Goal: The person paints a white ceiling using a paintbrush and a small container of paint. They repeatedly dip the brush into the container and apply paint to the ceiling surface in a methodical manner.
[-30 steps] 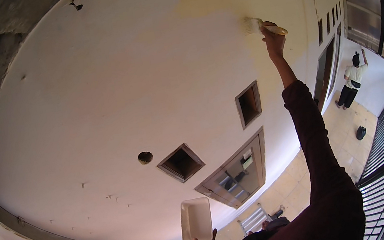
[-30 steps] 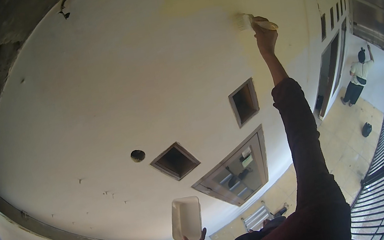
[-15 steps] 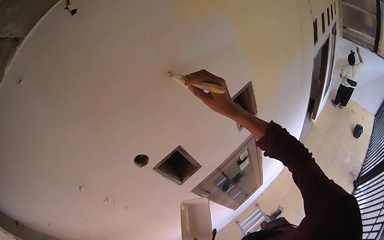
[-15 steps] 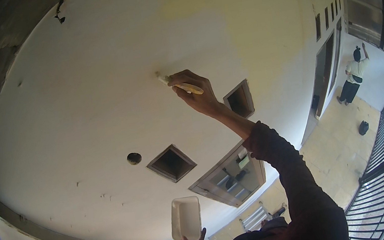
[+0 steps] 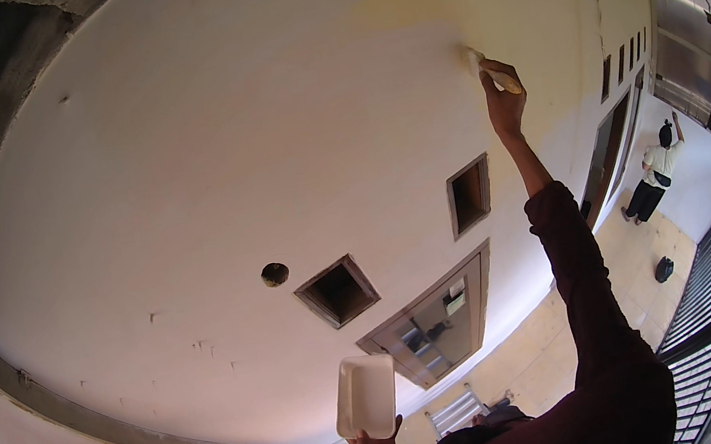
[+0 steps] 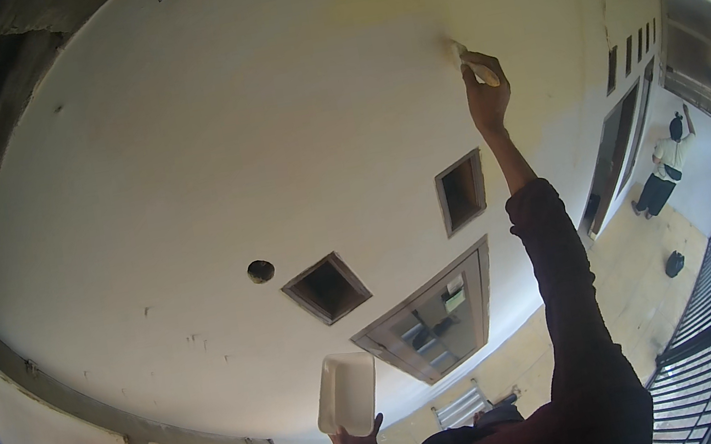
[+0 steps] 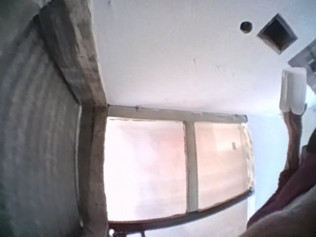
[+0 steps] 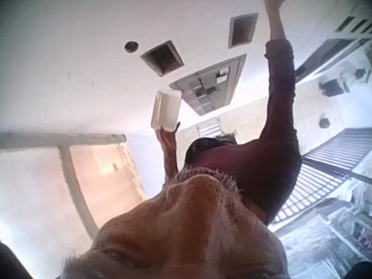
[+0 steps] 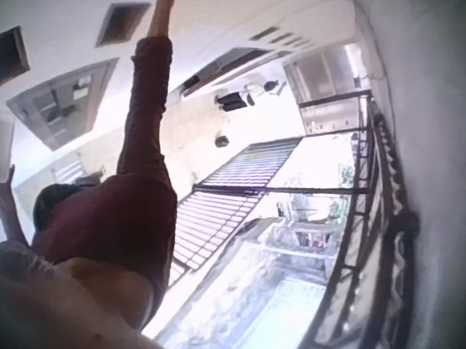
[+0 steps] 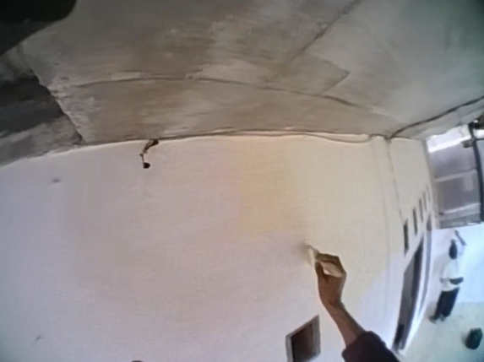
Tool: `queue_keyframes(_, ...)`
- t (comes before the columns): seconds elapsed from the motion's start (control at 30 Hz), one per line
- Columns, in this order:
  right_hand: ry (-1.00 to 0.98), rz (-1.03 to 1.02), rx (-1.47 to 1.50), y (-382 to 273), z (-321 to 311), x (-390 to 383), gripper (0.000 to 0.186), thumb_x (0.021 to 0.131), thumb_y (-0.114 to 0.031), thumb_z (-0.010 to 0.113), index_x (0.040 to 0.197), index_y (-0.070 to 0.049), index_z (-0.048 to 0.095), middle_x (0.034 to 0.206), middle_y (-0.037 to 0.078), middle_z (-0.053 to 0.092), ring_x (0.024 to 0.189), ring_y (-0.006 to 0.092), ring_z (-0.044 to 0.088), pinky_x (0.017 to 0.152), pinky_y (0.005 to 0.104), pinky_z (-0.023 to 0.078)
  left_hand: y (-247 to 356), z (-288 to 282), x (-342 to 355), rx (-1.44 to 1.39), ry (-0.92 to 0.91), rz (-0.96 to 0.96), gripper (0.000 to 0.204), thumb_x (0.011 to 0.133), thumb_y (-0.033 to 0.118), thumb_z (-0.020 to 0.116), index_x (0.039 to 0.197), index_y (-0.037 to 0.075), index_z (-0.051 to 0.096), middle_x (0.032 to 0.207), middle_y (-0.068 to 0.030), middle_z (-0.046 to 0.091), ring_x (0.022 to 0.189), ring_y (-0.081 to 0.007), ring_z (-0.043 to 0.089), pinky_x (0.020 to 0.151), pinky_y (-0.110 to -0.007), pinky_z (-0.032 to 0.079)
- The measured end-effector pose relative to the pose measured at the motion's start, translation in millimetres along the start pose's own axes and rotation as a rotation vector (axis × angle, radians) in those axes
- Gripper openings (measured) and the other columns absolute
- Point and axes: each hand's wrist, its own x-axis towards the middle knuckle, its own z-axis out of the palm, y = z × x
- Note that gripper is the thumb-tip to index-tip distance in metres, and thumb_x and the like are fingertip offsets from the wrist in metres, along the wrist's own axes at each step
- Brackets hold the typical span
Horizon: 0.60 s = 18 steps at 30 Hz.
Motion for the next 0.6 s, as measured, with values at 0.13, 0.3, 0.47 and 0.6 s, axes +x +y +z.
queue_keyframes(0.13, -0.331, -0.07, 0.203, -76, 20, -59, 0.017, 0.089, 0.0, 0.072, 0.104, -0.007, 0.072, 0.109, 0.008, 0.071, 0.096, 0.0208, 0.071, 0.078, 0.0332, 0.058, -6, -1, 4, -0.111, -0.04, -0.03, 0.056, 0.103, 0.029, 0.057, 0.151, 0.013, 0.034, 0.147, -0.0152, 0.047, 0.127, -0.0367, 0.058, 0.092, -0.059, 0.06)
queue_keyframes(0.3, -0.858, 0.247, 0.426, -167, -19, -133, 0.018, 0.094, -0.005, 0.069, 0.112, -0.005, 0.07, 0.114, 0.008, 0.069, 0.099, 0.0148, 0.069, 0.079, 0.0295, 0.059, -6, 15, 10, -0.065, -0.077, -0.031, 0.06, 0.103, 0.036, 0.058, 0.152, 0.013, 0.032, 0.145, -0.0181, 0.046, 0.125, -0.0365, 0.059, 0.092, -0.056, 0.06)
queue_keyframes(0.47, -1.327, 0.512, 0.422, -234, -40, -162, 0.026, 0.09, -0.014, 0.071, 0.112, 0.001, 0.069, 0.106, 0.012, 0.074, 0.097, 0.0189, 0.072, 0.085, 0.0331, 0.06, -12, 29, 20, -0.164, -0.133, -0.054, 0.057, 0.104, 0.03, 0.057, 0.152, 0.014, 0.031, 0.148, -0.0165, 0.045, 0.128, -0.0373, 0.057, 0.096, -0.06, 0.058)
queue_keyframes(0.6, -1.621, 0.32, 0.319, -256, -38, -197, 0.029, 0.088, -0.018, 0.076, 0.107, 0.003, 0.072, 0.099, 0.016, 0.075, 0.088, 0.0239, 0.074, 0.082, 0.0358, 0.059, -13, 47, 24, -0.225, -0.136, -0.056, 0.053, 0.104, 0.024, 0.058, 0.15, 0.015, 0.034, 0.148, -0.0139, 0.048, 0.129, -0.0365, 0.058, 0.097, -0.06, 0.059)
